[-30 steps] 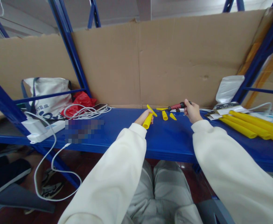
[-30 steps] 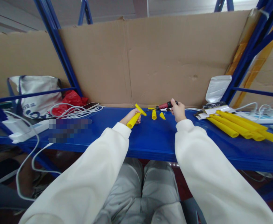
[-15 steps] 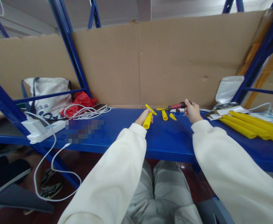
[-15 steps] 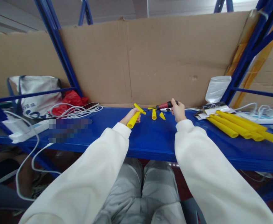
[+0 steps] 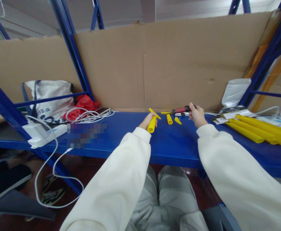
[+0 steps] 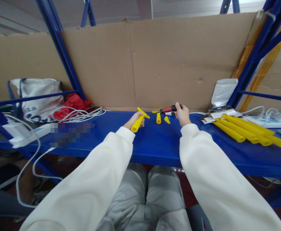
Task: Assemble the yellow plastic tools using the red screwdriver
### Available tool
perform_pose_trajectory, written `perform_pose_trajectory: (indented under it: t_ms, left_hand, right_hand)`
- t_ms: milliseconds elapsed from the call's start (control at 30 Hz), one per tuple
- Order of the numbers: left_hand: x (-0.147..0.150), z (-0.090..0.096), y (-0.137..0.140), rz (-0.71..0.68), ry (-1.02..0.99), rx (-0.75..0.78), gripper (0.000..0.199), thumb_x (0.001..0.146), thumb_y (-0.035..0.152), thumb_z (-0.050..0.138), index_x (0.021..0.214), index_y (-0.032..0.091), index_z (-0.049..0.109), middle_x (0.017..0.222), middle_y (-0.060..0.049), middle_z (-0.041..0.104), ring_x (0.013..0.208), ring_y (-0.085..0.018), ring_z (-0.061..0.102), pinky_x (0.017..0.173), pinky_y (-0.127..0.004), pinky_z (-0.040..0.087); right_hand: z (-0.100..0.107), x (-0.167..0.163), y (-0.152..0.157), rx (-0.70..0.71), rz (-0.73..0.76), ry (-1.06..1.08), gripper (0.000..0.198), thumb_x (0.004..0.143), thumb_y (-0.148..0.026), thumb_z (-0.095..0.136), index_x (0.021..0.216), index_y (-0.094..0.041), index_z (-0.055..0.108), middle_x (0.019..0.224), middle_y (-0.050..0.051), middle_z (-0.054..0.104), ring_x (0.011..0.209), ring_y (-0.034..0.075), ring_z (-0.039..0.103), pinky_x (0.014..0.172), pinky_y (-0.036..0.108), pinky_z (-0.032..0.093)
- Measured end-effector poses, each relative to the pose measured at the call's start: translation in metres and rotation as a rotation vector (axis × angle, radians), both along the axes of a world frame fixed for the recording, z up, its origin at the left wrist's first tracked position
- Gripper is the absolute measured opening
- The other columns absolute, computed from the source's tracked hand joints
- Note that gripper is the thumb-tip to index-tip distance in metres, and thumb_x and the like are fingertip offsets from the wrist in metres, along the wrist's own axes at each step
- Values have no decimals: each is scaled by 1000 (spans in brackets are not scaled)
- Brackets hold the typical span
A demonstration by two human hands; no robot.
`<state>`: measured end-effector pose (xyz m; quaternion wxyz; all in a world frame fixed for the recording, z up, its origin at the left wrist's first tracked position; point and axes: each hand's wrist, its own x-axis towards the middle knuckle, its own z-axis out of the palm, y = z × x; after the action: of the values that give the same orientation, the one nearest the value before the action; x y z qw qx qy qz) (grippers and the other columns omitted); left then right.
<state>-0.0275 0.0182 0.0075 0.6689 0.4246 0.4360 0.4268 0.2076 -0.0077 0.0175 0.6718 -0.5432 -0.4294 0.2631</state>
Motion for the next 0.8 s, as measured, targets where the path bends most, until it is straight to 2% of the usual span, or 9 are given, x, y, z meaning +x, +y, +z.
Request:
perform_pose_trajectory:
  t_ms: [233, 433, 600, 700, 800]
  left_hand:
    - [1, 0, 0, 14, -13, -12, 29, 104, 27, 36, 82, 20, 55, 42, 5, 43, 30, -12, 35, 35, -22, 30]
    - [0, -5, 7, 14, -25, -3, 24, 102, 30, 43, 86, 18, 56, 45, 5, 45, 30, -11, 35, 35, -22, 31]
    - [0, -2, 1, 32, 52, 32, 29, 103, 25, 34, 85, 19, 55, 42, 4, 44, 31, -13, 38, 36, -22, 32]
    - [1, -1, -2, 36, 81, 50, 28, 102, 24, 34, 85, 19, 55, 42, 4, 45, 31, -13, 38, 37, -23, 32]
    - [1, -2, -1, 14, 72, 54, 26, 102, 24, 36, 86, 19, 55, 42, 5, 44, 31, -13, 37, 37, -23, 32]
  right_hand:
    - [-3, 1, 6, 47, 26, 53, 46, 91, -54, 77, 74, -25, 47, 46, -8, 39, 40, 9, 38, 36, 21, 29]
    - [-2, -3, 3, 51, 22, 83, 45, 93, -50, 76, 71, -25, 45, 43, -8, 39, 37, 8, 35, 34, 20, 25]
    - [-4, -2, 4, 47, 31, 78, 46, 93, -51, 77, 72, -25, 45, 44, -9, 39, 37, 8, 35, 34, 20, 25]
    - [-5, 0, 7, 64, 43, 82, 48, 88, -54, 80, 73, -25, 45, 45, -9, 39, 37, 9, 36, 34, 20, 25]
    - [-5, 1, 8, 60, 17, 103, 45, 91, -52, 77, 74, -25, 45, 45, -8, 39, 38, 9, 36, 34, 20, 25]
